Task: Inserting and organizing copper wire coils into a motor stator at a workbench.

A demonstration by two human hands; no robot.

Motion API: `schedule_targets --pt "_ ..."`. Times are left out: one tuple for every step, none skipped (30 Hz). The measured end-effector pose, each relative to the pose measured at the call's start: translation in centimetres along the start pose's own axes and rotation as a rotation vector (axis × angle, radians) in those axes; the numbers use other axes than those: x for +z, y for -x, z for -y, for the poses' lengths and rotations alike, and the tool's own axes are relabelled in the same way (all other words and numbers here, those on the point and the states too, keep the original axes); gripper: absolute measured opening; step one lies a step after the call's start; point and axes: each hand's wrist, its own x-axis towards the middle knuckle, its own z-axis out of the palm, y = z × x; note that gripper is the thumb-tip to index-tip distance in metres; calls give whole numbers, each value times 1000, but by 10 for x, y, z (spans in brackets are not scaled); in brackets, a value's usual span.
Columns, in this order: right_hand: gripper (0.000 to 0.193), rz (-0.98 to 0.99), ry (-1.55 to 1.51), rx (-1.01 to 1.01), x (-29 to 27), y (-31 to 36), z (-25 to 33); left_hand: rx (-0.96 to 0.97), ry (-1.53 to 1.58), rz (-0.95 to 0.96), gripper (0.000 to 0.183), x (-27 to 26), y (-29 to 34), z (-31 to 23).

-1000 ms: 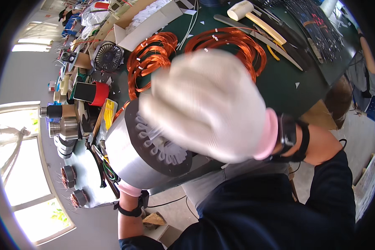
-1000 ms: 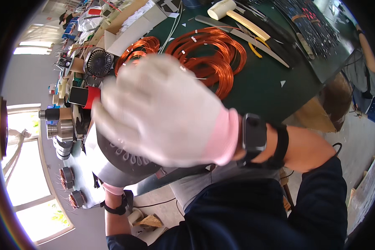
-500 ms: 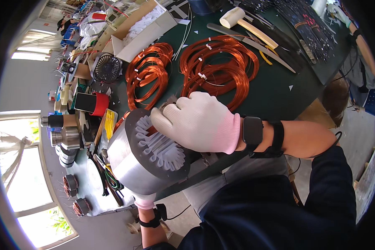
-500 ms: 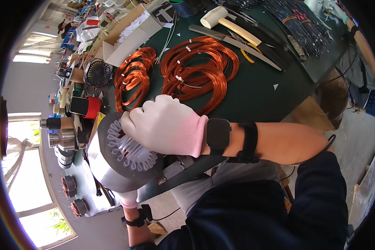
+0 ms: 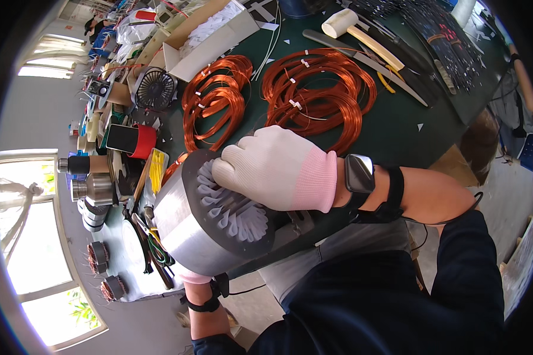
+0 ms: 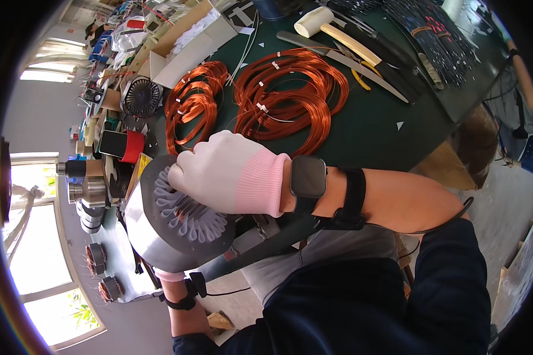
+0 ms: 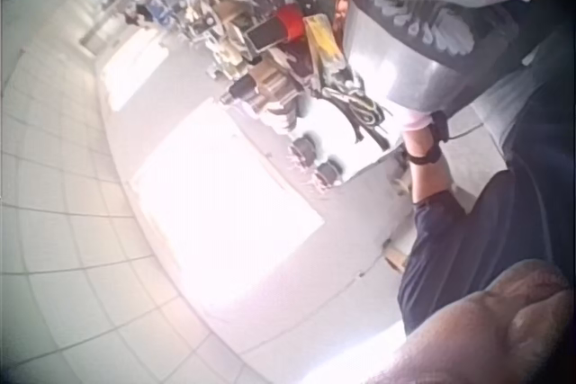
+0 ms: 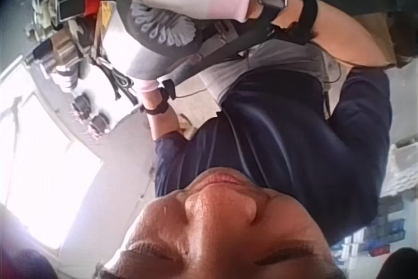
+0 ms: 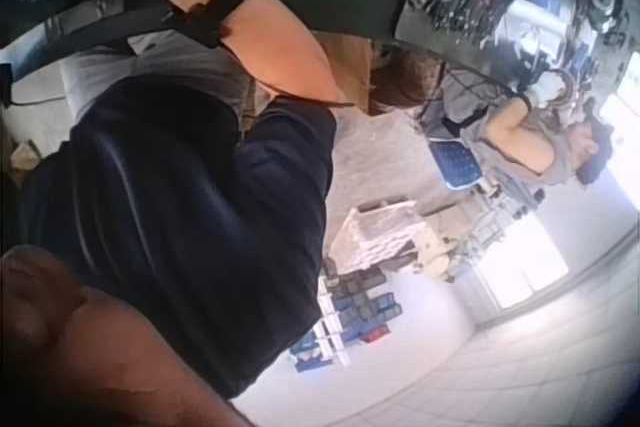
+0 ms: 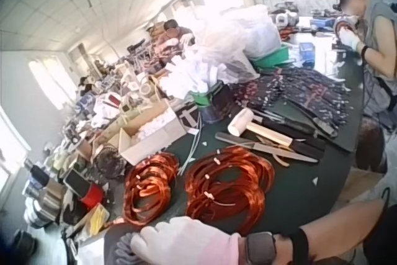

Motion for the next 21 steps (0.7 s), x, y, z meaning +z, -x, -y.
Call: schedule_targets --pt "14 0 21 13 0 0 1 -27 53 -3 62 -1 -1 0" --pt "14 0 22 13 1 3 1 -53 106 -5 62 1 -2 -2" --pt "19 -71 79 10 1 6 2 -75 166 -4 63 6 -5 -4" --pt "25 -145 125 -1 3 7 4 -101 216 -13 63 21 -17 -11" --pt "25 -148 124 -7 5 6 5 -127 267 -21 64 24 -23 -14" --pt "30 -154 187 11 6 10 6 -154 325 -15 64 19 -23 -12" --pt "35 -160 251 29 6 13 7 -180 382 -8 65 15 -24 -12" --pt "35 -157 257 35 6 16 8 -206 439 -2 65 22 -29 -10" --pt "37 -100 287 53 4 16 7 -230 492 -6 66 34 -35 -18" --pt "39 -43 317 70 2 16 7 -253 546 -11 66 32 -31 -20" --pt "39 -47 320 65 0 14 8 -275 600 -16 66 24 -29 -20" --pt "36 -37 312 80 -2 13 10 -298 656 -17 67 21 -32 -19" --pt "33 -26 304 94 -4 12 11 -322 714 -19 67 27 -33 -23" --pt "33 -25 310 89 -6 11 9 -345 773 -22 68 24 -33 -23" --pt "30 -41 254 79 -7 11 6 -369 834 -23 68 24 -38 -22" --pt "26 -55 199 68 -8 12 4 -392 898 -26 69 29 -41 -25" --pt "26 -47 207 59 -8 12 4 -416 965 -30 69 17 -36 -19" --pt "23 -53 195 68 -6 10 4 -437 1031 -49 70 15 -34 -22" --pt "20 -55 183 73 -5 7 4 -180 758 -210 66 25 -38 -49" --pt "20 -40 186 44 -6 4 5 55 231 -244 56 21 -40 -26" --pt "19 -31 194 64 -4 1 5 118 282 -241 52 22 -46 -48"
